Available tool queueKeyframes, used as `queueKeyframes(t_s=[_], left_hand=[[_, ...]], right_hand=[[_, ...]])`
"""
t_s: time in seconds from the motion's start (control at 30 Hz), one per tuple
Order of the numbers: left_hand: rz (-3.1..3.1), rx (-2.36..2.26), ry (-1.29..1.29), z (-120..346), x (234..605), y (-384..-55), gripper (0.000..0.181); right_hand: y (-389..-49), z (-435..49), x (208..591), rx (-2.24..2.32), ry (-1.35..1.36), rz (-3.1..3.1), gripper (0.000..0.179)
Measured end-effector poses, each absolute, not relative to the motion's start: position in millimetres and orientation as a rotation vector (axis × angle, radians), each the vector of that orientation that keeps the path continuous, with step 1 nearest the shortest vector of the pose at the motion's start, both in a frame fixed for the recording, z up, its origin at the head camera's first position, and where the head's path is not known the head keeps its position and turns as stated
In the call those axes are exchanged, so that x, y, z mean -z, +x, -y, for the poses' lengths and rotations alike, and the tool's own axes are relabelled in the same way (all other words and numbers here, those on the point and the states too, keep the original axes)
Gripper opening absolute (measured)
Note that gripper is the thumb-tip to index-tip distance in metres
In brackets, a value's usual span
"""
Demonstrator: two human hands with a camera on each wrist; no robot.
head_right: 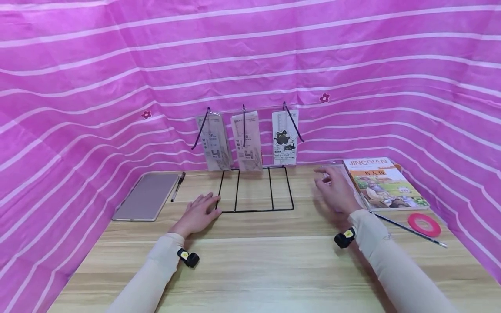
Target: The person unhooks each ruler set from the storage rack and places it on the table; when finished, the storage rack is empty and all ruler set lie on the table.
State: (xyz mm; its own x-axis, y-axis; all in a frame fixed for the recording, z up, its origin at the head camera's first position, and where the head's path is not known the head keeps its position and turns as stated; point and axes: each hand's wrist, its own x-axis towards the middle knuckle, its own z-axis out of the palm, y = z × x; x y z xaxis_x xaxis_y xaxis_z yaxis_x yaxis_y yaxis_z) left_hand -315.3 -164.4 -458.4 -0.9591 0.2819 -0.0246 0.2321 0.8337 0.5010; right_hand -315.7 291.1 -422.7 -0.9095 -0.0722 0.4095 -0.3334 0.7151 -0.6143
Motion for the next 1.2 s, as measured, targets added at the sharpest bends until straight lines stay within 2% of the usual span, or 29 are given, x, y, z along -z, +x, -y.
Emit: queueKeyframes(t_s=[0.33, 0.67, 0.97, 1.2], left_hand=[[-2.932, -0.786, 0.409, 168.1, 458.9, -313.2, 0.057], [-2.922, -0.794, 0.429, 162.5, 461.4, -311.1, 0.056], [-2.925, -0.822, 0.456, 163.3, 454.2, -313.5, 0.056], [-2.919, -0.806, 0.43, 165.8, 457.8, -314.2, 0.057]], right_hand=[[-357.5, -254.1, 400.1, -1.246, 0.405, 2.537, 0.046], [-389.9, -243.2, 389.1, -1.535, 0.295, 2.528, 0.051], [-389.4, -233.9, 372.9, -1.521, 0.33, 2.538, 0.055], [-361.8, -221.8, 374.7, -1.42, 0.289, 2.359, 0.031]])
